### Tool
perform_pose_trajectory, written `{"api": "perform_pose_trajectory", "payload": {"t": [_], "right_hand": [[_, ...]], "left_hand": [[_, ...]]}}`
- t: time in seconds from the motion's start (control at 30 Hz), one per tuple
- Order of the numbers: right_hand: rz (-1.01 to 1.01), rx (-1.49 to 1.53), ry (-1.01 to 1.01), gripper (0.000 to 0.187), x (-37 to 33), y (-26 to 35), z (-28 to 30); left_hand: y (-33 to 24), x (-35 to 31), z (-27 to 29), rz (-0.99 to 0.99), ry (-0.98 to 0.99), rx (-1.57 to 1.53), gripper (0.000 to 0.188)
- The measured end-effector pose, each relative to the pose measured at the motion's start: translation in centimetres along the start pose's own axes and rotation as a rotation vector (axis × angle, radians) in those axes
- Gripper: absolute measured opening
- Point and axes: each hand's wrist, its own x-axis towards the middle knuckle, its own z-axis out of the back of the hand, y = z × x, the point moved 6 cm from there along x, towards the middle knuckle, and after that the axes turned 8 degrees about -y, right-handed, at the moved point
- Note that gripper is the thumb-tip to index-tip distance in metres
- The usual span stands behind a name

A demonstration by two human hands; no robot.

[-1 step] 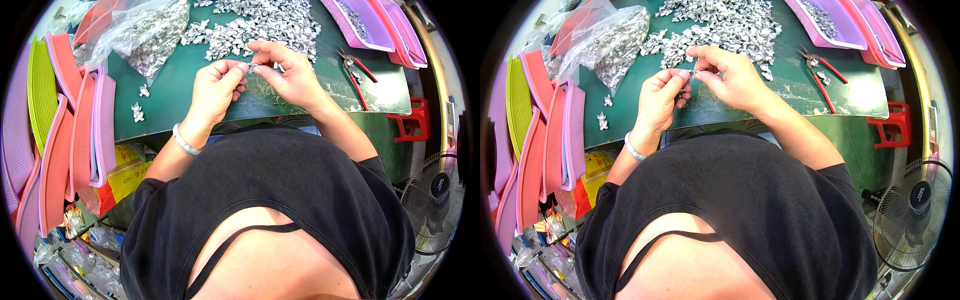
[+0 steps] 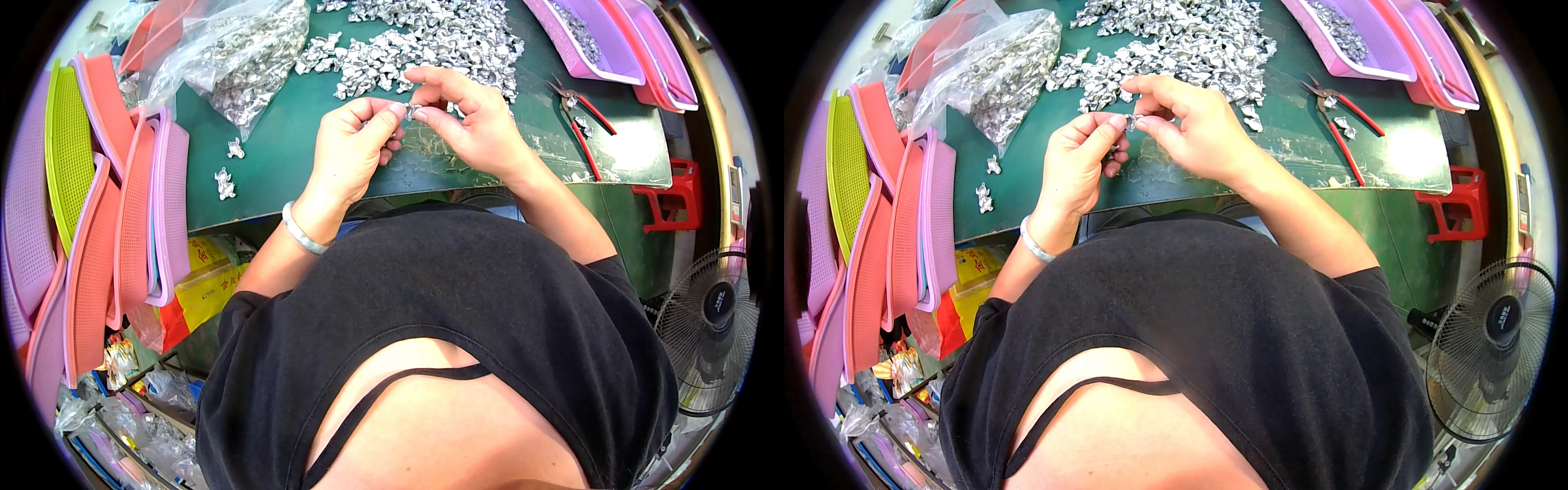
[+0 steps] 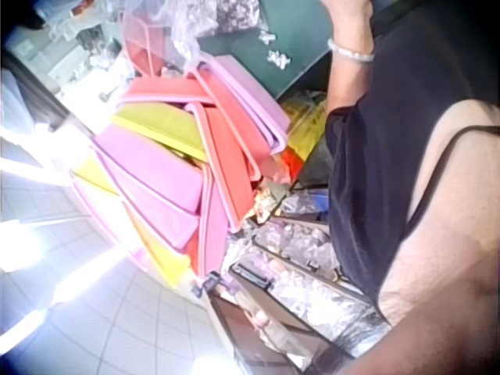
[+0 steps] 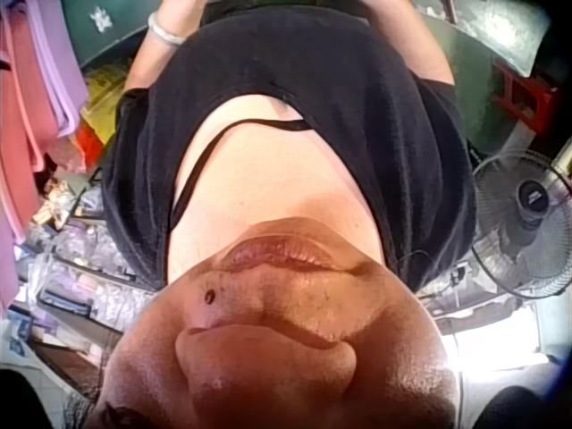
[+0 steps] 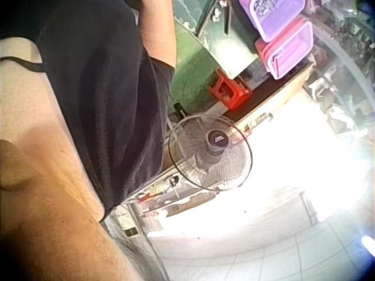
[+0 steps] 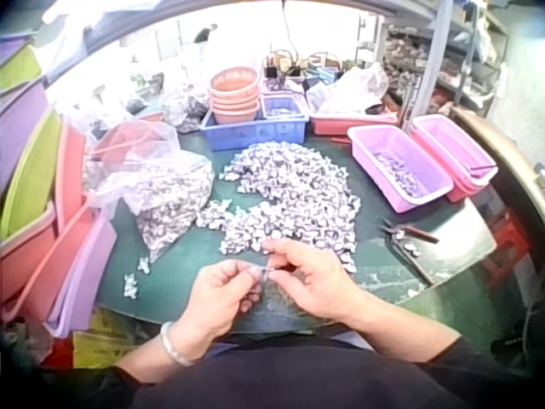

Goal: The person repeatedly picks small silver-colored metal pieces from a green table and joins them by hand. They hold one piece in the left hand and attach another with the right hand, then place the assembled unit back on the table. The process is repeated continuously throughout the clip.

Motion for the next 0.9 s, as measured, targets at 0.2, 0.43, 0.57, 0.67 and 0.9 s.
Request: {"api": "perform_pose_trajectory", "payload": {"t": [0.2, 0.43, 0.57, 0.67, 0.9], "right_hand": [[-0.002, 0.048, -0.06, 0.036, 0.1, -0.9, 1.3], [0.027, -0.248, -0.481, 0.029, 3.2, -3.6, 14.1], [-0.067, -0.732, -0.677, 0.035, 3.3, -5.0, 23.4], [-0.004, -1.247, -0.632, 0.042, 3.5, -5.2, 25.0], [0.171, -0.739, -0.292, 0.042, 2.1, -4.8, 13.0]], "left_hand": [[1.0, 0.6, -0.1, 0.178, 0.1, -0.16, 0.02], [1.5, 0.5, 0.7, 0.263, 0.206, -0.489, 0.03], [1.2, 0.9, -0.3, 0.295, 0.25, -0.532, 0.033], [1.0, 0.5, -0.6, 0.308, 0.265, -0.584, 0.035], [1.5, 0.9, -0.4, 0.284, 0.244, -0.553, 0.036]]}}
